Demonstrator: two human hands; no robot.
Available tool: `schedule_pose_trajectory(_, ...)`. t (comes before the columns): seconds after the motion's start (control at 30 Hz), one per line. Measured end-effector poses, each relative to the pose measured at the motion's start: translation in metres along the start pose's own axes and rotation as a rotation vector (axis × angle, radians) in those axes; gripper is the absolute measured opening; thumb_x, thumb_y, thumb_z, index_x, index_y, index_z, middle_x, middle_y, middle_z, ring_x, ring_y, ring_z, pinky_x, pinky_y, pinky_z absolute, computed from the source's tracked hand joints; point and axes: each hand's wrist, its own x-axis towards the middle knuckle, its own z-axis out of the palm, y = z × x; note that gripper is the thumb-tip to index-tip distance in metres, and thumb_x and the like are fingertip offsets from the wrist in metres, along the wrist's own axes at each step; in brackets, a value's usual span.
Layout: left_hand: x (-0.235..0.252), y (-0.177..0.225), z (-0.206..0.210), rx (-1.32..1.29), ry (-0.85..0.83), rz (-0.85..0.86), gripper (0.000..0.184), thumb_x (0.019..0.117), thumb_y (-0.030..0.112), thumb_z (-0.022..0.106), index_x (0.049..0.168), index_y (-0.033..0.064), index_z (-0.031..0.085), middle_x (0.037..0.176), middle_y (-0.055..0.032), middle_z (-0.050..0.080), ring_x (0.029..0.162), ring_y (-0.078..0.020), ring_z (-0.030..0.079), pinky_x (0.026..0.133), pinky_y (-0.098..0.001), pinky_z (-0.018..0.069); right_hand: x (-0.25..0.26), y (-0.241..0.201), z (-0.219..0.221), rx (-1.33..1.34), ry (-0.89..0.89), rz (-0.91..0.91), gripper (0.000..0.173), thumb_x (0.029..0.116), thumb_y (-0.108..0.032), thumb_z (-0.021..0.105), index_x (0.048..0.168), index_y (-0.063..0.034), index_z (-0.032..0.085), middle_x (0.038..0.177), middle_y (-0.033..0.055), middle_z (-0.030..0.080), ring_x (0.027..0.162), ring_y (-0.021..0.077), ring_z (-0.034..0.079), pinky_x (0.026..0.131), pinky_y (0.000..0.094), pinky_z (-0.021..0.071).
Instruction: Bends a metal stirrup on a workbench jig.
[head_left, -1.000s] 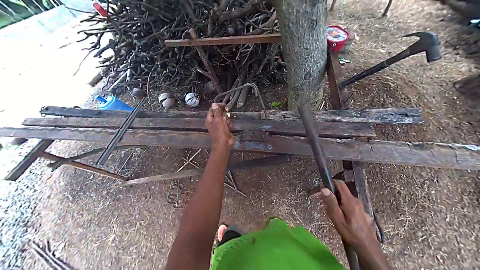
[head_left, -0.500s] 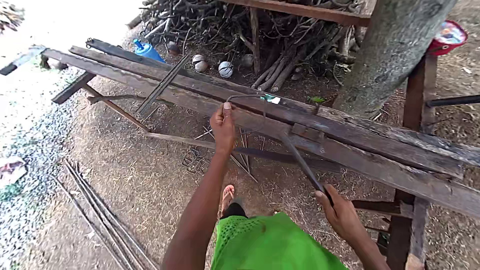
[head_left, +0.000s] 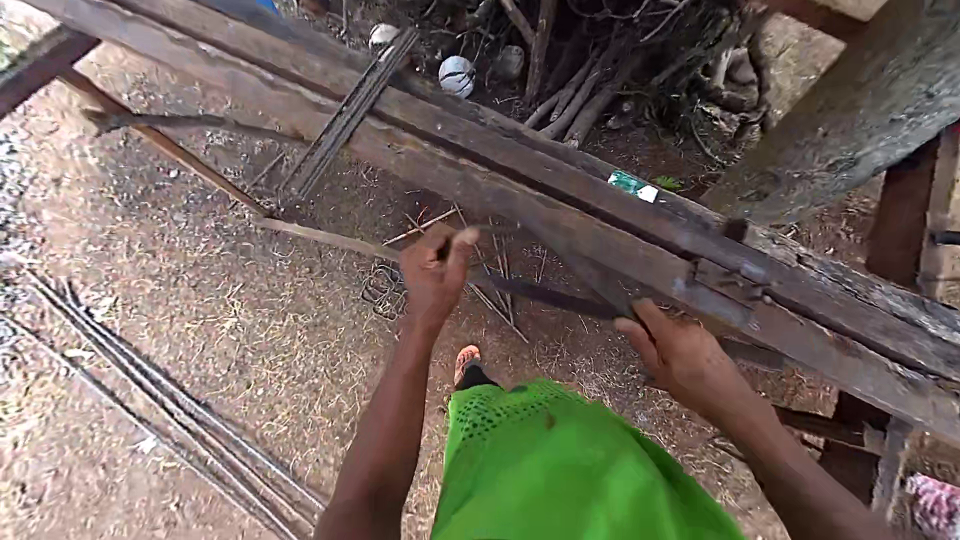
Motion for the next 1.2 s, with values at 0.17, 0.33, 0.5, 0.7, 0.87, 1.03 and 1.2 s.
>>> schedule_pose_trajectory(0.17, -0.110, -0.071, -0.076, 0.185, -0.278, -0.482, 0.040, 0.1047, 0.040, 0.055, 0.088, 0.0051, 0.067, 0.063, -0.0036, 0.056, 0.053, -0.0154, 0.053, 0.053, -0.0381, 0.0487, 0.014, -0.013, 0.017, -0.053, -0.149, -0.115, 0.062, 0.1054, -0.059, 0.034, 0.109, -0.0063, 0.067, 0.059, 0.0090, 0.058, 0.048, 0.0279, 0.059, 0.043, 0.0504, 0.0472)
schedule_pose_trajectory(0.33, -0.206, -0.143, -0.109, 0.354, -0.599, -0.943, 0.042, 0.1111, 0.027, 0.039, 0.132, 0.0005, 0.064, 0.115, -0.0235, 0.071, 0.105, -0.0385, 0.070, 0.097, -0.0588, 0.0521, 0.014, -0.027, 0.031, -0.111, -0.230, -0.032, 0.068, 0.1030, -0.063, 0.036, 0.110, -0.0048, 0.070, 0.059, 0.0114, 0.060, 0.047, 0.0303, 0.059, 0.043, 0.0525, 0.0474)
schedule_pose_trajectory(0.5, -0.187, -0.209, -0.123, 0.513, -0.608, -0.916, 0.037, 0.1101, 0.021, 0.044, 0.134, 0.0030, 0.066, 0.128, -0.0229, 0.068, 0.118, -0.0420, 0.066, 0.103, -0.0621, 0.0488, 0.010, -0.028, 0.028, -0.103, -0.267, 0.032, 0.066, 0.1030, -0.062, 0.039, 0.108, -0.0044, 0.070, 0.060, 0.0102, 0.059, 0.047, 0.0276, 0.057, 0.042, 0.0497, 0.0452)
schedule_pose_trajectory(0.7, -0.161, -0.253, -0.081, 0.706, -0.921, -0.996, 0.070, 0.0929, 0.031, 0.074, 0.152, 0.0028, 0.047, 0.154, -0.0314, 0.042, 0.144, -0.0537, 0.035, 0.109, -0.0752, 0.0336, -0.010, -0.020, -0.002, -0.054, -0.220, 0.186, 0.062, 0.1038, -0.056, 0.046, 0.114, 0.0002, 0.069, 0.069, 0.0161, 0.064, 0.053, 0.0305, 0.060, 0.049, 0.0532, 0.0487)
schedule_pose_trajectory(0.87, -0.215, -0.222, -0.042, 0.453, -0.963, -1.214, 0.048, 0.1037, 0.028, 0.056, 0.144, 0.0020, 0.056, 0.139, -0.0286, 0.059, 0.132, -0.0447, 0.055, 0.111, -0.0631, 0.0414, -0.047, 0.008, -0.014, 0.087, -0.129, 0.338, 0.051, 0.1050, -0.040, 0.053, 0.117, 0.0074, 0.065, 0.074, 0.0223, 0.064, 0.057, 0.0340, 0.060, 0.055, 0.0554, 0.0494)
schedule_pose_trajectory(1.03, -0.250, -0.148, -0.032, 0.307, -0.696, -1.339, 0.034, 0.1031, 0.022, 0.059, 0.126, -0.0019, 0.067, 0.117, -0.0256, 0.070, 0.110, -0.0386, 0.068, 0.100, -0.0571, 0.0509, -0.076, 0.057, 0.001, 0.254, -0.133, 0.442, 0.050, 0.1012, -0.033, 0.062, 0.120, 0.0126, 0.061, 0.095, 0.0309, 0.066, 0.081, 0.0435, 0.066, 0.075, 0.0628, 0.0524)
schedule_pose_trajectory(1.2, -0.135, -0.110, -0.073, 0.641, -0.501, -1.058, 0.034, 0.1056, 0.020, 0.051, 0.125, -0.0020, 0.068, 0.118, -0.0261, 0.070, 0.114, -0.0418, 0.067, 0.102, -0.0614, 0.0497, -0.090, 0.093, 0.030, 0.353, -0.207, 0.483, 0.052, 0.1013, -0.037, 0.062, 0.125, 0.0092, 0.059, 0.097, 0.0292, 0.067, 0.084, 0.0444, 0.067, 0.077, 0.0645, 0.0519)
